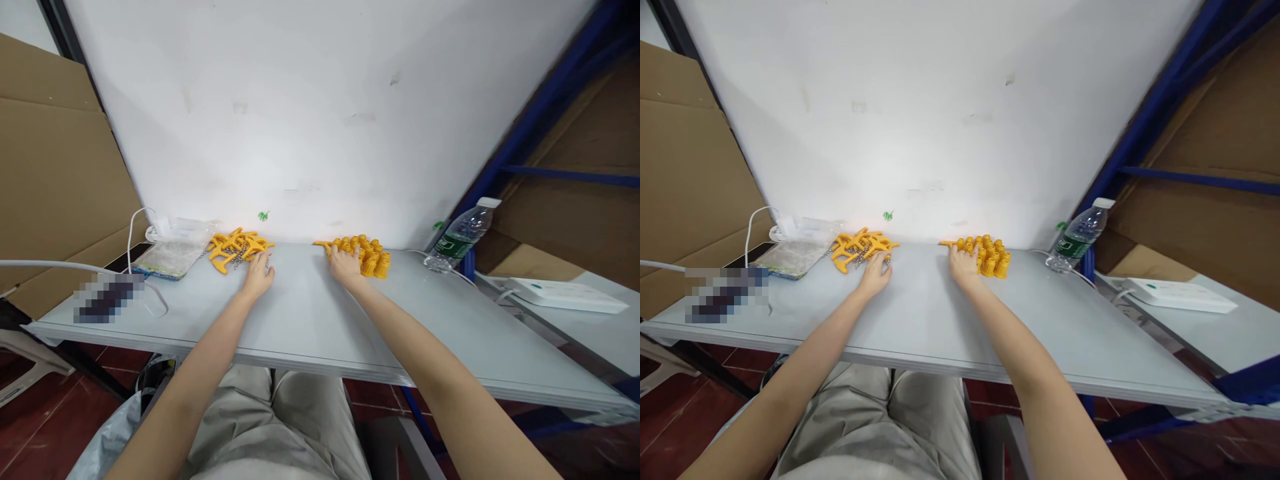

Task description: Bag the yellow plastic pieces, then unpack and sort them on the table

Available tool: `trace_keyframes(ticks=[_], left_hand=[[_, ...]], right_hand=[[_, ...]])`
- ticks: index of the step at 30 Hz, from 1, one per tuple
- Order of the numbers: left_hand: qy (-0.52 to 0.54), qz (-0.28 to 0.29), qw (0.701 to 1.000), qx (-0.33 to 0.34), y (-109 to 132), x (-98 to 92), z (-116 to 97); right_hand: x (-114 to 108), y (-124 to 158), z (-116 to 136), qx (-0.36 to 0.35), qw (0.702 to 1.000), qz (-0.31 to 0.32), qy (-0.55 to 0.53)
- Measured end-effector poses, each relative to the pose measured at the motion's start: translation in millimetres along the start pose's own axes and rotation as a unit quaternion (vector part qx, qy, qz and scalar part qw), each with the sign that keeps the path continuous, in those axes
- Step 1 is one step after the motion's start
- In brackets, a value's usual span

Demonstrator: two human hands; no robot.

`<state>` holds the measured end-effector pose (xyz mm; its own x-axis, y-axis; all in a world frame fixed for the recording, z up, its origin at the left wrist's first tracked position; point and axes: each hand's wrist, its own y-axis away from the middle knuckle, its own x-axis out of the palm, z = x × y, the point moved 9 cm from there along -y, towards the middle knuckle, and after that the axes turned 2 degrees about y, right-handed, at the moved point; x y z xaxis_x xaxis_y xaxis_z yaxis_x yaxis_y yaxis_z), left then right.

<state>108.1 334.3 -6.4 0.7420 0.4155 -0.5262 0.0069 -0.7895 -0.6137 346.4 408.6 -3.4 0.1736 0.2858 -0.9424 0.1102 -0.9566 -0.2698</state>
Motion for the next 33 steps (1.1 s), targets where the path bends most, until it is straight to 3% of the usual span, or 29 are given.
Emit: trace_keyframes(ticks=[6,9,13,17,22,26,30,33], left_hand=[[0.004,-0.005,1.0,-0.005,0,1.0,2],[0.007,-0.007,1.0,-0.006,0,1.1,3],[0.012,-0.007,1.0,-0.009,0,1.3,4],[0.014,-0.007,1.0,-0.022,0,2.4,7],[0.026,-0.004,0.999,-0.033,0,4.6,10],[0.034,-0.003,0.999,-0.037,0,5.6,11],[0.023,-0.008,0.999,-0.042,-2,3.0,9],[-0.016,-0.029,0.996,-0.082,-10,-7.9,15]], right_hand=[[-42,4,13,0.024,0.993,-0.068,-0.091],[-51,11,22,0.034,0.979,-0.106,-0.168],[-34,22,37,0.011,0.956,-0.114,-0.269],[-9,26,42,-0.009,0.941,-0.082,-0.329],[6,29,46,-0.036,0.93,-0.031,-0.363],[11,34,61,-0.087,0.923,0.023,-0.374],[10,36,65,-0.098,0.923,0.025,-0.372],[10,35,66,-0.106,0.92,0.021,-0.376]])
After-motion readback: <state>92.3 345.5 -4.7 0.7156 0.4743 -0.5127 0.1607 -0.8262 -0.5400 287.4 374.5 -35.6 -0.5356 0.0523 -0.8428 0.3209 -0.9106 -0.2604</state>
